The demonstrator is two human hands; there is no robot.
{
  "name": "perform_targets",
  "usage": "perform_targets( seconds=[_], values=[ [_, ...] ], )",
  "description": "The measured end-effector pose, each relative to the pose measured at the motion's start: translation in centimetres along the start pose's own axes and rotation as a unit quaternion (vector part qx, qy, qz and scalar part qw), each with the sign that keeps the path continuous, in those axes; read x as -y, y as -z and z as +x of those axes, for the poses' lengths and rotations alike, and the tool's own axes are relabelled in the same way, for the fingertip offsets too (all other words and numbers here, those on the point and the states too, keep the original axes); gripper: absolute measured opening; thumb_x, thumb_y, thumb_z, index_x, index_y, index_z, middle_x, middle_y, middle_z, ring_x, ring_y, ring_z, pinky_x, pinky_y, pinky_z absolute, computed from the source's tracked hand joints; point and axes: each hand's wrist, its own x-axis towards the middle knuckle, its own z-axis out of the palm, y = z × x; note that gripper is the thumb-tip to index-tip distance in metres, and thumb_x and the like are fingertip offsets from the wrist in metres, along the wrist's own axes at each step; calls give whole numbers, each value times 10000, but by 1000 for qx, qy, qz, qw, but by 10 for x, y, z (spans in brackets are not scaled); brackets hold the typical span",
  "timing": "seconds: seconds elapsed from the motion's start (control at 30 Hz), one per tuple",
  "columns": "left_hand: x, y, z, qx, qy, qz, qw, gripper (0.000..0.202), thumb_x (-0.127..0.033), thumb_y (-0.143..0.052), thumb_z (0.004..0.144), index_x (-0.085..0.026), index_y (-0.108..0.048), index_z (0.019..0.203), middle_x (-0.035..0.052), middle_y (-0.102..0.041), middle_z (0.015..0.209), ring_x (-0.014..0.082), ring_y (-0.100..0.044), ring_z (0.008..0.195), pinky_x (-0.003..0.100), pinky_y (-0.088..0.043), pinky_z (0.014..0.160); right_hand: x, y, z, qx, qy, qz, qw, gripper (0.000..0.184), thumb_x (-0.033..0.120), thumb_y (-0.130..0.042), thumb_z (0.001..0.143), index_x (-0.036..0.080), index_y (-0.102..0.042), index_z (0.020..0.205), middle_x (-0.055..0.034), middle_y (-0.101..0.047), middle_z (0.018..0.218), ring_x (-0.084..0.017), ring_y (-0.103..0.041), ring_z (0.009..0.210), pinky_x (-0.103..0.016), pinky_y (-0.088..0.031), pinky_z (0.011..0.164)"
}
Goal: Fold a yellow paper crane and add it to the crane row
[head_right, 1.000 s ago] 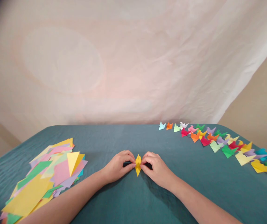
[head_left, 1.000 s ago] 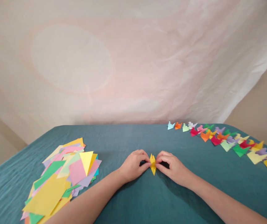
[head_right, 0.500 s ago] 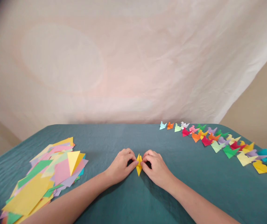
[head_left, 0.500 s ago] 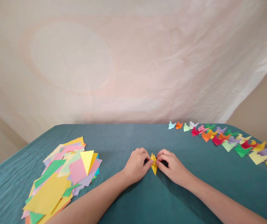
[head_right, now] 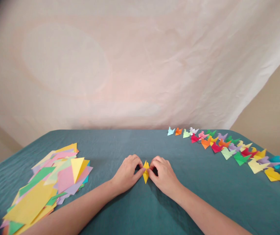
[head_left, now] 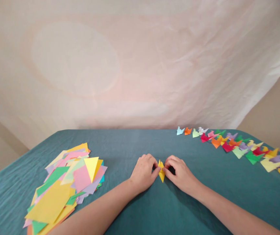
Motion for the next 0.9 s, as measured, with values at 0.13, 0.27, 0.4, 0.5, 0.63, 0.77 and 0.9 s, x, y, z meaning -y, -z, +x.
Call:
perform_targets(
  seconds=[0.13,0.27,0.4,0.5,0.63,0.77,0.9],
  values=[
    [-1,3,0,-1,-11,0,1000,99,-262,-552,841,-176,-539,889,24,-560,907,180,-503,850,311,-401,762,0,-1,0,1,4,-8,1000,108,191,-543,812,191,-529,705,-15,-554,793,-170,-524,766,-315,-395,720],
    [-2,6,-1,16,-43,11,999,146,-260,-504,878,-206,-565,999,34,-560,954,182,-511,887,312,-405,780,0,-1,0,-1,5,-13,1000,102,185,-547,811,191,-525,711,-14,-550,798,-170,-523,770,-313,-395,718],
    [-2,8,-2,28,-79,21,996,182,-246,-459,904,-234,-616,995,37,-558,934,178,-513,884,305,-407,774,0,-1,0,2,8,-10,1000,112,202,-543,823,192,-525,712,-12,-552,793,-167,-524,766,-308,-394,711],
    [-1,7,-4,22,-93,35,995,206,-255,-449,912,-245,-641,985,43,-558,941,181,-509,888,311,-408,773,-1,-1,0,1,10,-10,1000,121,218,-541,831,194,-527,713,-14,-556,802,-168,-525,769,-308,-394,709],
    [-2,10,-6,32,-108,56,992,220,-249,-431,919,-252,-631,1012,43,-565,1000,188,-501,938,324,-411,806,-2,-2,0,-1,12,-10,1000,127,226,-538,837,195,-530,715,-15,-558,799,-168,-527,765,-308,-394,711],
    [-6,18,-8,62,-142,88,984,244,-256,-419,922,-223,-570,1111,48,-554,1131,211,-456,1076,351,-381,907,-2,-1,-1,-3,16,-10,1000,128,224,-529,844,195,-531,719,-17,-562,795,-169,-531,766,-308,-395,711],
    [-9,29,-10,104,-176,127,970,362,-366,-432,913,-175,-486,1216,74,-525,1216,228,-407,1172,370,-317,994,-1,-2,0,-6,19,-15,1000,120,222,-528,842,194,-539,726,-21,-567,805,-169,-536,775,-310,-401,721]
  ],
)
